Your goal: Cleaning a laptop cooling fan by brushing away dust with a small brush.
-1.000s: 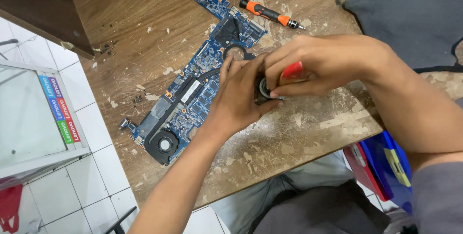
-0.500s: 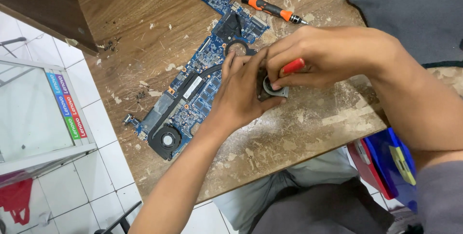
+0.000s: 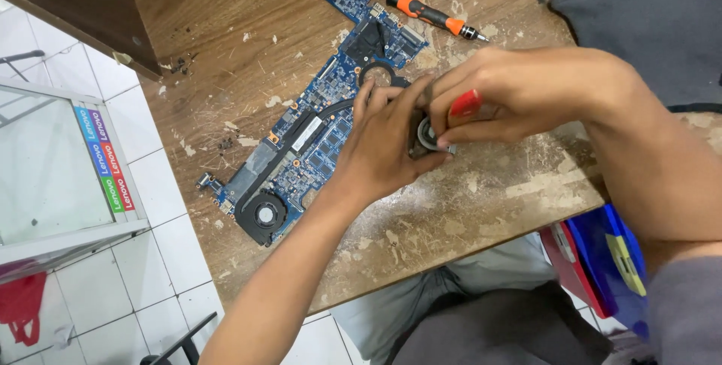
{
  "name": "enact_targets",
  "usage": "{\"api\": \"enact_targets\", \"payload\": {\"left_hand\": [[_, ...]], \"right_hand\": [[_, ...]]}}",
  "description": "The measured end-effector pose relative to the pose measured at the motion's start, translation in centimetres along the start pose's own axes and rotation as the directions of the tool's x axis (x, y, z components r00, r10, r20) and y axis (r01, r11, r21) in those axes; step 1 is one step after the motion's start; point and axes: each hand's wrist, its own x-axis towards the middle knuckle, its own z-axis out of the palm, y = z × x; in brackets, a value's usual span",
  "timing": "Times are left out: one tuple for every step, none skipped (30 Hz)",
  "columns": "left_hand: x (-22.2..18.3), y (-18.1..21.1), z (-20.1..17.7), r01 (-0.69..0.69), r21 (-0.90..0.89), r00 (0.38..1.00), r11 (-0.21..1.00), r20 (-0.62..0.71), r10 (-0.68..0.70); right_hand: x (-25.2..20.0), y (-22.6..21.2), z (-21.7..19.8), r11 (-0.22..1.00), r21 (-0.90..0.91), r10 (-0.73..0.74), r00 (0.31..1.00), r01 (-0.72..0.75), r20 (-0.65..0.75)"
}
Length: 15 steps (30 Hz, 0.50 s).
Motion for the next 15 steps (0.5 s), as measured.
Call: {"api": "enact_targets", "payload": {"left_hand": [[0.1,0.2,-0.1,0.014,-0.008,1.0,1.0,0.014,-0.014],[0.1,0.4,-0.1,0.012,-0.01,1.0,1.0,0.015,-0.012],[0.2,0.4,-0.2,0.006,0.003,1.0,1.0,0.004,-0.006],[0.3,0.5,-0.3,0.0,0.015,1.0,1.0,-0.007,0.0],[0.3,0.1,0.0,-0.002,0.017,1.0,1.0,-0.008,0.002],[0.2,-0.3,0.4,-0.008,0.03,1.0,1.0,-0.014,0.008],[0.1,-0.7,0.7,-0.011,0.043,1.0,0.999,-0.021,0.011],[0.1,-0.7,0.7,-0.01,0.044,1.0,0.999,-0.023,0.011],[0.1,-0.7,0.7,-0.024,0.043,0.999,0.999,-0.027,0.025],[0.2,-0.8,0.7,-0.038,0.042,0.999,0.998,-0.032,0.039],[0.1,-0.6,0.5,-0.039,0.047,0.998,0.998,-0.037,0.04],[0.1,-0.3,0.3,-0.024,0.033,0.999,0.999,-0.025,0.025],[0.0,-0.1,0.0,-0.008,0.019,1.0,1.0,-0.011,0.009],[0.0,-0.1,0.0,-0.009,0.023,1.0,1.0,-0.016,0.009],[0.1,0.0,0.0,-0.009,0.013,1.0,1.0,-0.012,0.009]], "right_hand": [[0.2,0.0,0.1,0.997,0.041,-0.063,0.998,0.064,-0.028],[0.2,0.0,0.2,0.997,0.041,-0.059,0.998,0.06,-0.028],[0.3,0.1,0.3,0.998,0.033,-0.059,0.997,0.06,-0.052],[0.4,0.1,0.4,0.998,0.025,-0.058,0.995,0.06,-0.076],[0.3,0.1,0.2,0.998,0.022,-0.059,0.995,0.061,-0.077],[0.1,0.1,0.0,0.999,-0.01,-0.043,0.994,0.042,-0.096],[0.0,0.0,-0.1,0.999,-0.04,-0.028,0.993,0.024,-0.113],[0.0,0.0,-0.2,0.999,-0.041,-0.03,0.993,0.025,-0.113],[-0.1,-0.1,-0.4,0.999,-0.039,-0.029,0.995,0.026,-0.094],[-0.2,-0.1,-0.5,0.999,-0.038,-0.029,0.997,0.026,-0.075],[-0.3,-0.1,-0.6,0.999,-0.044,-0.034,0.997,0.031,-0.074],[-0.4,-0.1,-0.6,1.0,-0.018,-0.01,1.0,0.01,-0.024],[-0.5,-0.1,-0.6,1.0,0.008,0.013,1.0,-0.013,0.026],[-0.3,-0.3,-0.5,1.0,0.003,0.009,1.0,-0.009,0.026],[0.0,-0.5,-0.4,0.999,0.028,-0.032,0.999,0.033,-0.02]]}}
